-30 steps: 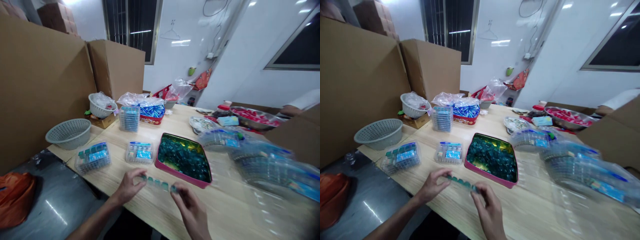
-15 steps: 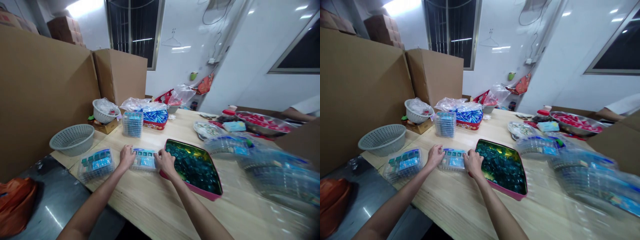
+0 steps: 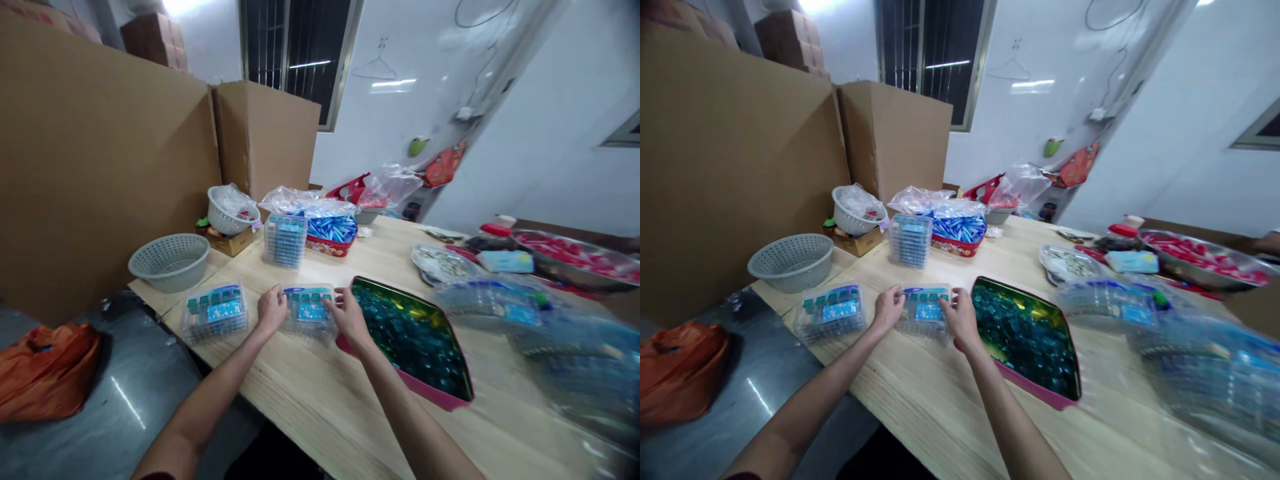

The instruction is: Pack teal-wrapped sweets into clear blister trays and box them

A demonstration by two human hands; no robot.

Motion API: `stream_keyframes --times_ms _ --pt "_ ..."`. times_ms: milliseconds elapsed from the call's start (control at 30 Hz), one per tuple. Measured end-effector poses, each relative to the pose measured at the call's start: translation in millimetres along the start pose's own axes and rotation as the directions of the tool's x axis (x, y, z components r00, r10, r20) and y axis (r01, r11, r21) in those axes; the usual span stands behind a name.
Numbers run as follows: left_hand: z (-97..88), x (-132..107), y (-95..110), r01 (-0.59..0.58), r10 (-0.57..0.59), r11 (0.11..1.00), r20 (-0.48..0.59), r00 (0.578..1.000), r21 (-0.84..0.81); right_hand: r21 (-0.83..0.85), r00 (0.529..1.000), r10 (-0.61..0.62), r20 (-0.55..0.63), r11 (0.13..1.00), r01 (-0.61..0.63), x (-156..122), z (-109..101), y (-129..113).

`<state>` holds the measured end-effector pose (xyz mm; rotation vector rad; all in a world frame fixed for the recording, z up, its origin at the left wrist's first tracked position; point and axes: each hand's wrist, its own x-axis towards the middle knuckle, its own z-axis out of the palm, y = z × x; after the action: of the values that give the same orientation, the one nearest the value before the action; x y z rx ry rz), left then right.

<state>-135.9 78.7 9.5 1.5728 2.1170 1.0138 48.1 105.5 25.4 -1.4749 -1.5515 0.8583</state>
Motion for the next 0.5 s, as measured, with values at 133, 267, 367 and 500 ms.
stream_keyframes --times_ms 133,267,367,500 --pt "-7.8 -4.4 7.2 0.005 -0.007 0.999 -0.067 0.998 -0.032 0.46 0.995 0.1 -0.03 0.885 -0.075 -1.3 1.1 -11.7" --pt "-37.0 -10.3 13.5 -0.107 0.078 0.986 -0.212 0.974 -0.125 0.596 0.993 0.12 0.016 0.796 -0.106 -4.5 1.5 -34.7" --pt "-82.7 -22.7 7.5 -0.17 0.126 0.978 -0.319 0.94 -0.117 0.626 0.985 0.088 0.151 0.762 -0.164 -9.7 19.6 -59.3" --pt "-150.8 -42.1 -24.1 -0.069 0.098 0.994 -0.399 0.912 0.086 0.586 0.95 -0.042 0.309 0.795 -0.156 -19.4 79.5 -91.0"
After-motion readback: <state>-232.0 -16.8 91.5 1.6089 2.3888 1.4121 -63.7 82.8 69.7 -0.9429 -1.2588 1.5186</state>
